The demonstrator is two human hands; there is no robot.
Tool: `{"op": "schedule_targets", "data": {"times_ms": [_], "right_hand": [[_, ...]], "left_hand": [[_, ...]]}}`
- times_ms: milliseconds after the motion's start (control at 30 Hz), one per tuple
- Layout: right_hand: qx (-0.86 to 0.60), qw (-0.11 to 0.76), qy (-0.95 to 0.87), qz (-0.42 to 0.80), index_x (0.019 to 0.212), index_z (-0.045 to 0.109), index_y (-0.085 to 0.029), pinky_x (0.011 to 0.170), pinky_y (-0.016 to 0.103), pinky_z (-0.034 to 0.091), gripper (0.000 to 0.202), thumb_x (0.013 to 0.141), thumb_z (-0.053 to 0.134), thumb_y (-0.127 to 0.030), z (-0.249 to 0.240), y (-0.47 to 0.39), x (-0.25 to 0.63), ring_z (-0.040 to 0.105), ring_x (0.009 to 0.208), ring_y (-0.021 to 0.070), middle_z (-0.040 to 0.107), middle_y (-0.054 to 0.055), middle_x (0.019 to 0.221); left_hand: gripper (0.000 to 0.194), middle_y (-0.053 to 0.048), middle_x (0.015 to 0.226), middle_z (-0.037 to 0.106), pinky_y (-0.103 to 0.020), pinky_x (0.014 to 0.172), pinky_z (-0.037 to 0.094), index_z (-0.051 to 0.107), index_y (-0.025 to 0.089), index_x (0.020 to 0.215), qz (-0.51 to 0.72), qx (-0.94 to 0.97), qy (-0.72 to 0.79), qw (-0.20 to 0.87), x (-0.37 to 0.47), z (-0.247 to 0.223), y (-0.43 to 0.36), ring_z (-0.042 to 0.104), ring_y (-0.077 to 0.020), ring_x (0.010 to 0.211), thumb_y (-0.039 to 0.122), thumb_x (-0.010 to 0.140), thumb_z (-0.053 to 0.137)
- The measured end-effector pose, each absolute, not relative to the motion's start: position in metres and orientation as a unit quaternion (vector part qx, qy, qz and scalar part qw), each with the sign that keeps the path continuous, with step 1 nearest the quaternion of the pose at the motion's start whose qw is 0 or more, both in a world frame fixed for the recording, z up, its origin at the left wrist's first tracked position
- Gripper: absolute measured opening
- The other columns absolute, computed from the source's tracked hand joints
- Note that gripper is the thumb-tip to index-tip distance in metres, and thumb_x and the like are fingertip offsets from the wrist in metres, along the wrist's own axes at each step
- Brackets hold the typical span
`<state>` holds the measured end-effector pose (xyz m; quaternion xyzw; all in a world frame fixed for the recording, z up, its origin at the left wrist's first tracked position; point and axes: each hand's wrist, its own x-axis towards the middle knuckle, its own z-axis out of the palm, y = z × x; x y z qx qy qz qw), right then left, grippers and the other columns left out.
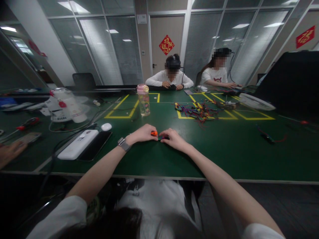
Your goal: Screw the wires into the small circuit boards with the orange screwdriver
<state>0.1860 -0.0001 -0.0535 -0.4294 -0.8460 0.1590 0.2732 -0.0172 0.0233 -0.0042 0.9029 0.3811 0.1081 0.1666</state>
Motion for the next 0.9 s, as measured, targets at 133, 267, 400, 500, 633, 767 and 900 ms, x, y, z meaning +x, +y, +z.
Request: {"op": "schedule_targets", "data": {"times_ms": [133,267,400,500,633,767,900], "right_hand": [[-0.418,0.275,-0.851,0.157,0.099,0.071,-0.021,0.079,0.033,0.047,0.022,0.077,0.068,-0.017,-0.0541,-0.0005,0.1853,0.061,0.085,0.0203,0.071,0.005,0.089],[-0.413,0.268,-0.857,0.151,0.099,0.07,-0.02,0.079,0.033,0.046,0.022,0.079,0.067,-0.015,-0.0538,-0.0013,0.1848,0.061,0.085,0.0204,0.07,0.006,0.089],[-0.413,0.262,-0.861,0.141,0.101,0.07,-0.019,0.079,0.034,0.045,0.022,0.079,0.067,-0.015,-0.0535,-0.0018,0.1848,0.06,0.086,0.0211,0.07,0.006,0.089],[-0.41,0.26,-0.863,0.14,0.101,0.069,-0.019,0.079,0.034,0.045,0.022,0.08,0.067,-0.016,-0.0541,-0.0012,0.1851,0.06,0.084,0.0208,0.07,0.007,0.089],[-0.41,0.262,-0.863,0.136,0.103,0.068,-0.019,0.078,0.033,0.045,0.023,0.079,0.067,-0.016,-0.055,-0.0002,0.1855,0.059,0.085,0.0208,0.069,0.006,0.088],[-0.416,0.254,-0.863,0.131,0.103,0.068,-0.02,0.077,0.034,0.045,0.024,0.079,0.067,-0.016,-0.0548,-0.0002,0.1854,0.059,0.084,0.021,0.069,0.006,0.088],[-0.416,0.261,-0.86,0.139,0.102,0.069,-0.02,0.078,0.034,0.046,0.023,0.079,0.067,-0.017,-0.0547,-0.0004,0.1856,0.06,0.085,0.0212,0.069,0.007,0.09]], "left_hand": [[0.021,-0.004,0.078,0.071,-0.02,0.058,0.04,0.071,0.014,0.081,0.102,0.9,0.384,0.179,-0.0181,-0.0042,0.0234,0.062,-0.0138,0.068,0.033,0.075,0.071],[0.022,-0.004,0.079,0.071,-0.02,0.06,0.04,0.072,0.014,0.082,0.101,0.901,0.382,0.181,-0.0183,-0.0053,0.0249,0.062,-0.0139,0.07,0.034,0.075,0.07],[0.023,-0.003,0.08,0.072,-0.02,0.06,0.04,0.072,0.014,0.085,0.094,0.901,0.384,0.179,-0.0184,-0.0065,0.0256,0.062,-0.0137,0.069,0.035,0.075,0.07],[0.027,-0.004,0.081,0.071,-0.02,0.061,0.041,0.072,0.014,0.087,0.106,0.902,0.382,0.172,-0.0191,-0.0077,0.0257,0.062,-0.014,0.07,0.037,0.074,0.07],[0.027,-0.004,0.081,0.071,-0.021,0.064,0.042,0.073,0.014,0.085,0.114,0.904,0.375,0.171,-0.0202,-0.0089,0.0265,0.062,-0.0148,0.071,0.039,0.074,0.07],[0.027,-0.005,0.079,0.071,-0.021,0.062,0.041,0.072,0.014,0.085,0.114,0.903,0.378,0.172,-0.0205,-0.0087,0.027,0.062,-0.0147,0.069,0.039,0.075,0.069],[0.028,-0.004,0.079,0.07,-0.02,0.059,0.04,0.072,0.013,0.087,0.109,0.899,0.382,0.183,-0.0203,-0.0079,0.0268,0.062,-0.0139,0.068,0.039,0.076,0.068]]}}
